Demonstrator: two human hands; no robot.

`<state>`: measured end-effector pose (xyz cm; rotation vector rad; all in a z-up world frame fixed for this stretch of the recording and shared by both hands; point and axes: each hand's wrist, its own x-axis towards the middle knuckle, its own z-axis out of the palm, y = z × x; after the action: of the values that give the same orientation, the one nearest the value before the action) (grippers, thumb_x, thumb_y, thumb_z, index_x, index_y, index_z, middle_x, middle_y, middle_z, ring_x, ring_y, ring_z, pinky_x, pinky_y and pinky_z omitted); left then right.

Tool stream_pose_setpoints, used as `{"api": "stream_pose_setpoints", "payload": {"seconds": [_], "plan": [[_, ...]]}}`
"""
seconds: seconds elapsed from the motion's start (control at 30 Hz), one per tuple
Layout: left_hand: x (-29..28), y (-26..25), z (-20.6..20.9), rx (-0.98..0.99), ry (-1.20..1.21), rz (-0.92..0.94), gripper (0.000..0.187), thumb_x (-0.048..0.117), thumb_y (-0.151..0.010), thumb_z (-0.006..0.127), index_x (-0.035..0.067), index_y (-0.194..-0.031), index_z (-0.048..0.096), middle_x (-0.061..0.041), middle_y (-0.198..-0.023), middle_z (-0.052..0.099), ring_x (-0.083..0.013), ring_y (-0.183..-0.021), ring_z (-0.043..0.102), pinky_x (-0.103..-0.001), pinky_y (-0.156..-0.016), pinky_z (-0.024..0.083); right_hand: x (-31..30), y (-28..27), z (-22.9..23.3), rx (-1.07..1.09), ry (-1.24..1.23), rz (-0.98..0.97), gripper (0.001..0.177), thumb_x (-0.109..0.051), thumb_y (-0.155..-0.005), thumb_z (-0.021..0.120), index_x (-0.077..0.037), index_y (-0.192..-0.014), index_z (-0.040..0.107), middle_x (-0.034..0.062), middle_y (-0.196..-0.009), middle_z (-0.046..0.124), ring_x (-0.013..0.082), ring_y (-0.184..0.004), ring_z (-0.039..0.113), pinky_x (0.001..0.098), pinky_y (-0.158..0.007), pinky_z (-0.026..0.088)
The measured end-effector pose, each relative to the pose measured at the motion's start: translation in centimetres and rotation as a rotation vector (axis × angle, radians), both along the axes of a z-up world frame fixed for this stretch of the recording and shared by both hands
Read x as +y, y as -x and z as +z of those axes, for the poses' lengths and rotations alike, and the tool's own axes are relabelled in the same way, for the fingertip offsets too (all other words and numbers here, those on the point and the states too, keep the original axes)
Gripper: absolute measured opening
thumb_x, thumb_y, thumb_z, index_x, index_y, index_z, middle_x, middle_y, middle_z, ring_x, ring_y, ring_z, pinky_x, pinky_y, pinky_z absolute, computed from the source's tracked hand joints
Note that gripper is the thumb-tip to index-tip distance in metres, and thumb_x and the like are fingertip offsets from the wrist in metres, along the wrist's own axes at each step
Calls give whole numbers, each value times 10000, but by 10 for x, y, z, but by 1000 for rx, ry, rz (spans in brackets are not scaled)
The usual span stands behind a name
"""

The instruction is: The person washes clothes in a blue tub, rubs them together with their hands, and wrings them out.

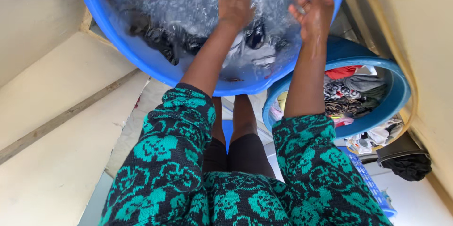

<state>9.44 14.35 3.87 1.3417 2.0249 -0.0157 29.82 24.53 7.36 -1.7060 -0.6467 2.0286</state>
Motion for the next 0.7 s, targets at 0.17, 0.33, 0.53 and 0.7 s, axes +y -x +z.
{"api": "stream_pose_setpoints", "payload": {"seconds": [0.17, 0.33, 0.53, 0.7], "plan": [[-14, -3, -9, -108, 89, 62, 736, 422, -908, 779, 204, -1511, 419, -244, -1558, 341, -427, -1445, 280, -595, -1184, 212, 88, -37, -84, 610, 562, -745, 422, -447, -895, 734, -70, -1060, 643, 117, -1129, 630, 299, -1148, 596, 529, -1095, 515], [-62, -48, 114, -146, -313, 249, 826, 170, -885, 795, 201, -1589, 365, -255, -1622, 318, -459, -1487, 298, -555, -1196, 257, 65, -14, -51, 497, 80, -755, 482, -494, -912, 639, -56, -1068, 514, 149, -1099, 629, 386, -1200, 633, 613, -1005, 542], [-79, -89, 268, -207, -427, 312, 985, 63, -872, 755, 85, -1656, 158, -246, -1673, 205, -464, -1537, 261, -527, -1250, 261, -87, -92, 117, 416, -247, -918, 471, -274, -946, 684, -66, -1314, 475, 256, -1467, 505, 459, -1355, 542, 612, -1062, 483], [-55, -110, 356, -193, -587, 22, 1061, 76, -843, 776, 87, -1653, 91, -288, -1678, 78, -494, -1549, 155, -551, -1269, 211, -161, -194, 261, 518, -379, -866, 232, -253, -1024, 667, -126, -1200, 586, 140, -1356, 658, 377, -1344, 619, 606, -1075, 539]]}}
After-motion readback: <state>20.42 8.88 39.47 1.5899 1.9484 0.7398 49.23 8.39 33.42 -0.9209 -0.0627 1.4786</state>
